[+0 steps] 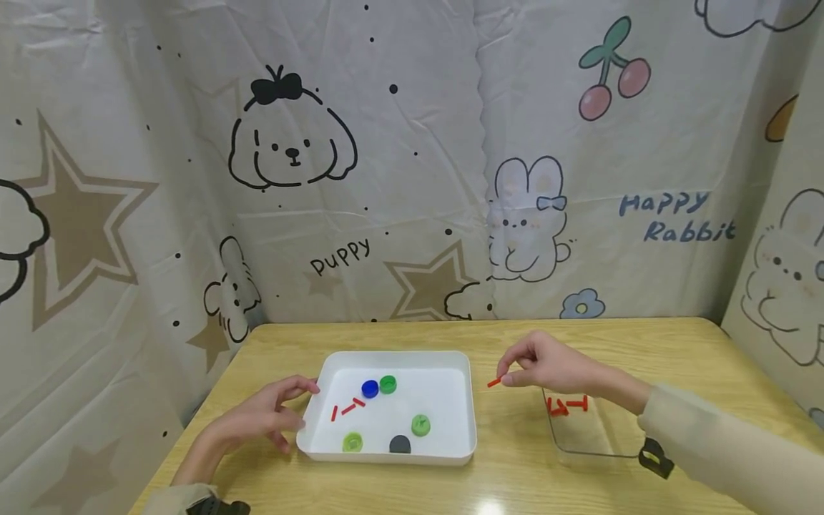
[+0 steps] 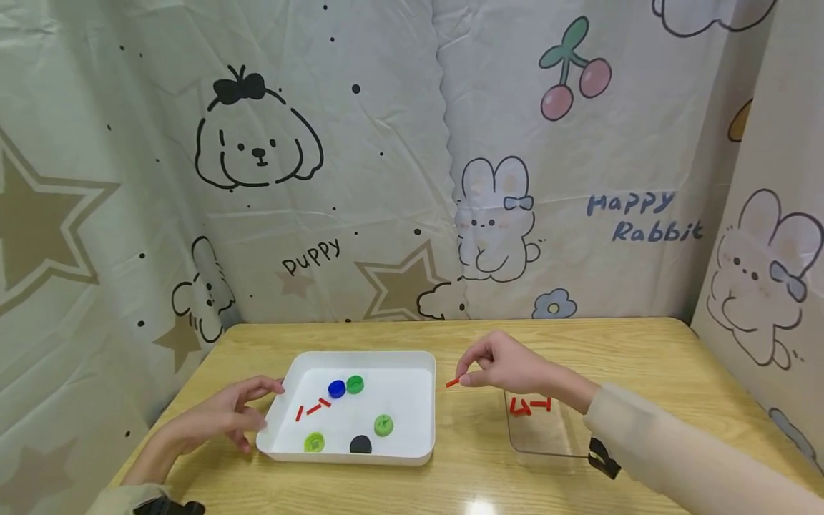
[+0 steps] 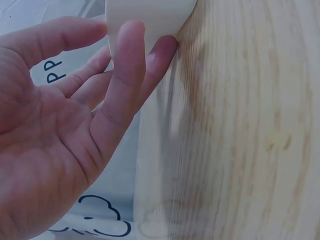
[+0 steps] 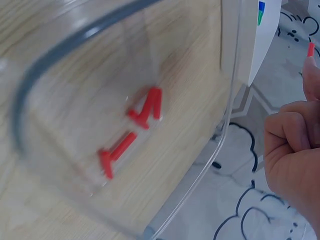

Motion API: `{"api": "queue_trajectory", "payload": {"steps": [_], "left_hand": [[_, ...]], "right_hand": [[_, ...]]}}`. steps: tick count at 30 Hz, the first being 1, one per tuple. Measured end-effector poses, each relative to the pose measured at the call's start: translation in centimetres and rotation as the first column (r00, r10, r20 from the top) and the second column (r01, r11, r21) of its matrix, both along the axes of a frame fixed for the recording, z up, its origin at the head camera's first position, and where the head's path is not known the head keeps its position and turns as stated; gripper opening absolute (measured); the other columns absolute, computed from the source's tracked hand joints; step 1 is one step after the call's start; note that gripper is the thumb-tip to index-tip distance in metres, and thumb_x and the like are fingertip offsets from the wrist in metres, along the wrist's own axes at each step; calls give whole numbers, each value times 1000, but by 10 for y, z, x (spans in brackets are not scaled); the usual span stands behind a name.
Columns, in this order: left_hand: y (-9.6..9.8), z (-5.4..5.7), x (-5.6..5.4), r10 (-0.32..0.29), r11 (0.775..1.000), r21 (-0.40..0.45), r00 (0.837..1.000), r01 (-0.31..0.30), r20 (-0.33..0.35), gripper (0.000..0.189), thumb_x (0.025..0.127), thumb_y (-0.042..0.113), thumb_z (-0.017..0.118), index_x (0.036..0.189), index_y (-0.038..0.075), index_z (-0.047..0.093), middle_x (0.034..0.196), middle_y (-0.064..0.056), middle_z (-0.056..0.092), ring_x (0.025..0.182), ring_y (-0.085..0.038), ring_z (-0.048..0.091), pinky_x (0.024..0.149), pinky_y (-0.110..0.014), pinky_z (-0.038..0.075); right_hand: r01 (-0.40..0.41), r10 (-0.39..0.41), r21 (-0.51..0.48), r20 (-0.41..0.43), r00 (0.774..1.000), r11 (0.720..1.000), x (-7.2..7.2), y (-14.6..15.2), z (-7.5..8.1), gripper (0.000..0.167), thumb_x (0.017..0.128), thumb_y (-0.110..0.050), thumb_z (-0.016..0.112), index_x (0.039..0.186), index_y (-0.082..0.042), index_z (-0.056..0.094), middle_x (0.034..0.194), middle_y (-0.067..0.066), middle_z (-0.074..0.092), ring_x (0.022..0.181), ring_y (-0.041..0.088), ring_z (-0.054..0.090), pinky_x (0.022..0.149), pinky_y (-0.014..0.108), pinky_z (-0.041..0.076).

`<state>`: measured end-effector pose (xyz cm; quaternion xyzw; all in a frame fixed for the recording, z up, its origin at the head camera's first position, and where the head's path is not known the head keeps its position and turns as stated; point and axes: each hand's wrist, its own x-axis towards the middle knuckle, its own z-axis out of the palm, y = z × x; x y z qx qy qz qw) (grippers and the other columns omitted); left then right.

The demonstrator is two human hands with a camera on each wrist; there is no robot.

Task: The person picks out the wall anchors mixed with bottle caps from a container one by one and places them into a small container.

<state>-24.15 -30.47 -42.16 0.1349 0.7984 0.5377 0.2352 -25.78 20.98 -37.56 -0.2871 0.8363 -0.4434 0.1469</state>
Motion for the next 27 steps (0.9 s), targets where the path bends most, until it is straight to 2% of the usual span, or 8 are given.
{"api": "queue_trajectory", "payload": {"steps": [5, 12, 20, 27], "left_hand": [[-1, 0, -1, -3, 1000, 5, 1000, 3, -5, 56, 90, -1, 69, 142, -2, 48, 168, -32, 21, 106, -33, 68, 62, -48, 63], [-1, 3, -5, -9, 1000, 6, 1000, 9, -23, 57, 90, -1, 69, 143, -2, 48, 168, -33, 18, 102, -35, 69, 61, -48, 63], [-2, 3, -2, -27, 1000, 4, 999, 27, -19, 60, 89, -3, 69, 145, -5, 46, 168, -35, 17, 91, -38, 71, 61, -46, 63], [-2, 2, 0, -24, 1000, -1, 1000, 24, -10, 58, 89, -2, 69, 143, -4, 47, 167, -35, 18, 99, -35, 70, 62, -48, 63]], "right_hand": [[38, -38, 15, 4, 999, 999, 5, 20, 5, 8, 97, -15, 77, 102, -8, 79, 58, -7, 27, 51, 9, 25, 57, 24, 37], [80, -80, 4, -22, 997, 997, 9, 45, 10, 7, 96, -13, 77, 100, -7, 78, 60, -7, 28, 53, 7, 27, 51, 24, 30], [138, -136, 38, -34, 990, 990, 15, 72, 2, 14, 95, -15, 78, 104, -4, 78, 60, -8, 30, 55, 6, 28, 52, 26, 31], [178, -176, 54, -38, 984, 983, 22, 91, -3, 13, 95, -14, 78, 104, -4, 78, 62, -7, 33, 57, 7, 30, 52, 28, 31]]}}
